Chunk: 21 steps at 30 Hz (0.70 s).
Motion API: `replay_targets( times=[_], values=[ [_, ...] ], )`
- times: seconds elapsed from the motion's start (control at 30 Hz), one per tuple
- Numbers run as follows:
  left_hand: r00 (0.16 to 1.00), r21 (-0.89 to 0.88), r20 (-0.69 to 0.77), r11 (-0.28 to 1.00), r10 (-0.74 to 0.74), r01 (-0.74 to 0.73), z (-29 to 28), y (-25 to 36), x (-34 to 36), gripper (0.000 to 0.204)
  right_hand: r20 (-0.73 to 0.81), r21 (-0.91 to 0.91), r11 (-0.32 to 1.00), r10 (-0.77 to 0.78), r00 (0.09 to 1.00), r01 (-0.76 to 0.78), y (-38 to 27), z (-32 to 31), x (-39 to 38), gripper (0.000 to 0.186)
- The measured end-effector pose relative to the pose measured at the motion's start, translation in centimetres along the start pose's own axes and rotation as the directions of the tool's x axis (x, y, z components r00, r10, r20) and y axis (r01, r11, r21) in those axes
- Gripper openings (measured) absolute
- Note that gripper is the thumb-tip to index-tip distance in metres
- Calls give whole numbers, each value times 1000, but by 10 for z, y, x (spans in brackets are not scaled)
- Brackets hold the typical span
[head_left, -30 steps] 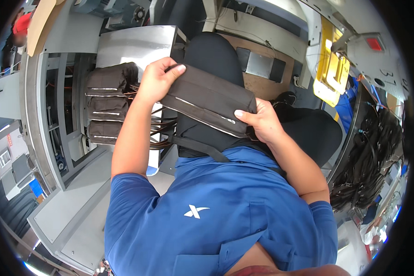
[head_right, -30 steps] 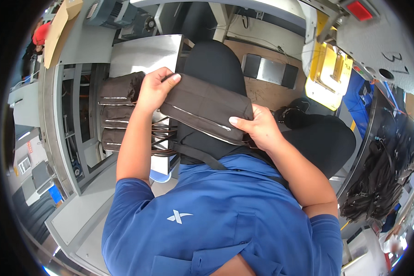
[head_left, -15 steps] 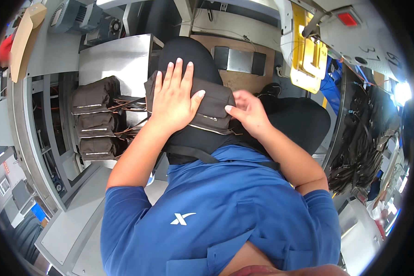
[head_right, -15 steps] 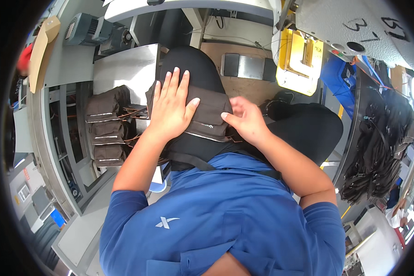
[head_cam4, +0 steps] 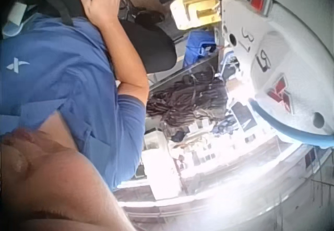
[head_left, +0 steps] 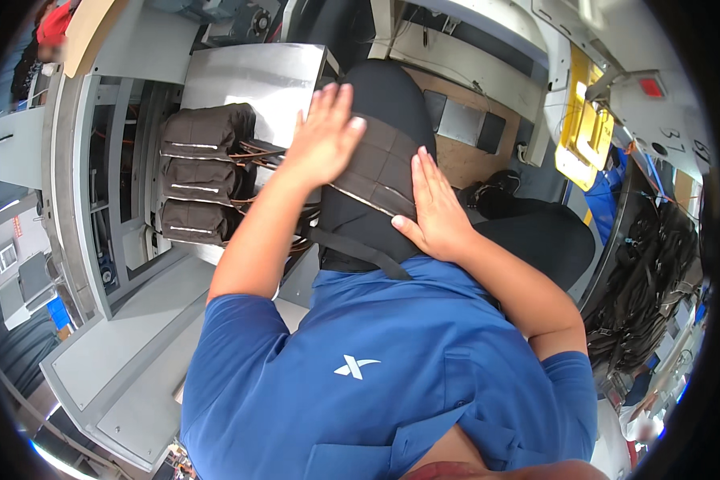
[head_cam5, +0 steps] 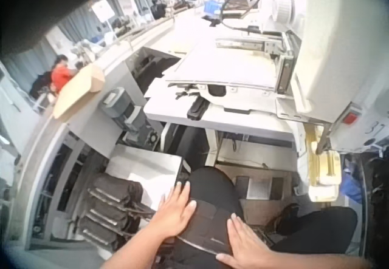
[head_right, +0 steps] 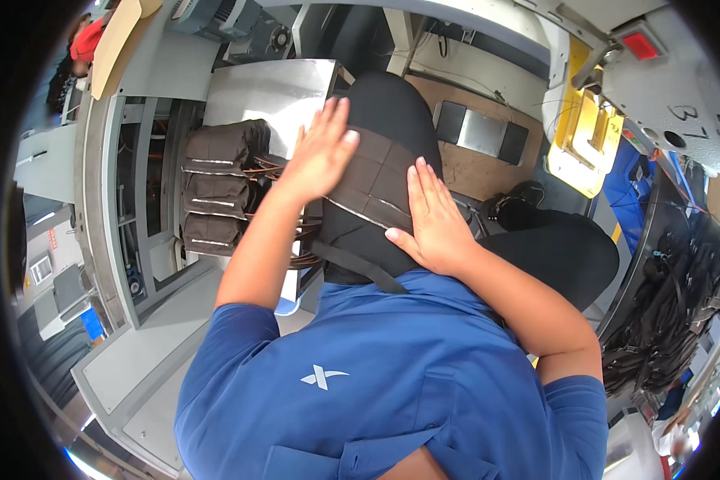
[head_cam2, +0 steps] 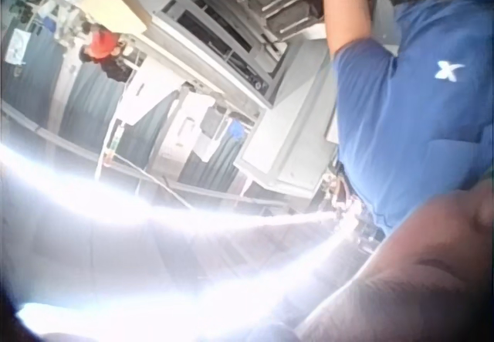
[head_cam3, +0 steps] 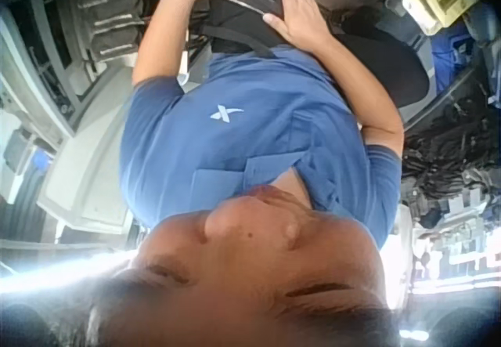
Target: Sewing and assembling components of a leather bag using an industrial sewing machine.
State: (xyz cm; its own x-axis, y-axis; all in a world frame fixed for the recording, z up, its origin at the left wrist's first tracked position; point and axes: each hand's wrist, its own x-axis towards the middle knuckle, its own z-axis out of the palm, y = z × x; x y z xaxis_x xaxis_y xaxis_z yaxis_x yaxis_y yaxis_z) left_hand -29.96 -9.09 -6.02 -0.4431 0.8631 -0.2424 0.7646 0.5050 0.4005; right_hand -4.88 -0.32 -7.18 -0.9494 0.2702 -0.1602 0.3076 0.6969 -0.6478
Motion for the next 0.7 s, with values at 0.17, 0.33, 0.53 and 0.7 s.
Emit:
replay_targets(
  times=[0.17,0.33,0.53,0.7],
  values=[
    [988,-320,33,935,-153,155,3,-68,7,63,2,381,924,-1,1000,0,22,-10,-14,83],
    [878,-819,354,347,-322,457,-39,-32,1,51,250,948,64,451,857,-311,64,-5,-1,47],
    [923,-867,356,316,-148,385,-35,-25,7,31,432,897,-160,114,895,-412,72,-23,-3,30],
    [961,-841,208,467,-184,271,-38,-26,8,27,251,965,-126,195,948,-229,44,-31,-6,31]
  ],
)
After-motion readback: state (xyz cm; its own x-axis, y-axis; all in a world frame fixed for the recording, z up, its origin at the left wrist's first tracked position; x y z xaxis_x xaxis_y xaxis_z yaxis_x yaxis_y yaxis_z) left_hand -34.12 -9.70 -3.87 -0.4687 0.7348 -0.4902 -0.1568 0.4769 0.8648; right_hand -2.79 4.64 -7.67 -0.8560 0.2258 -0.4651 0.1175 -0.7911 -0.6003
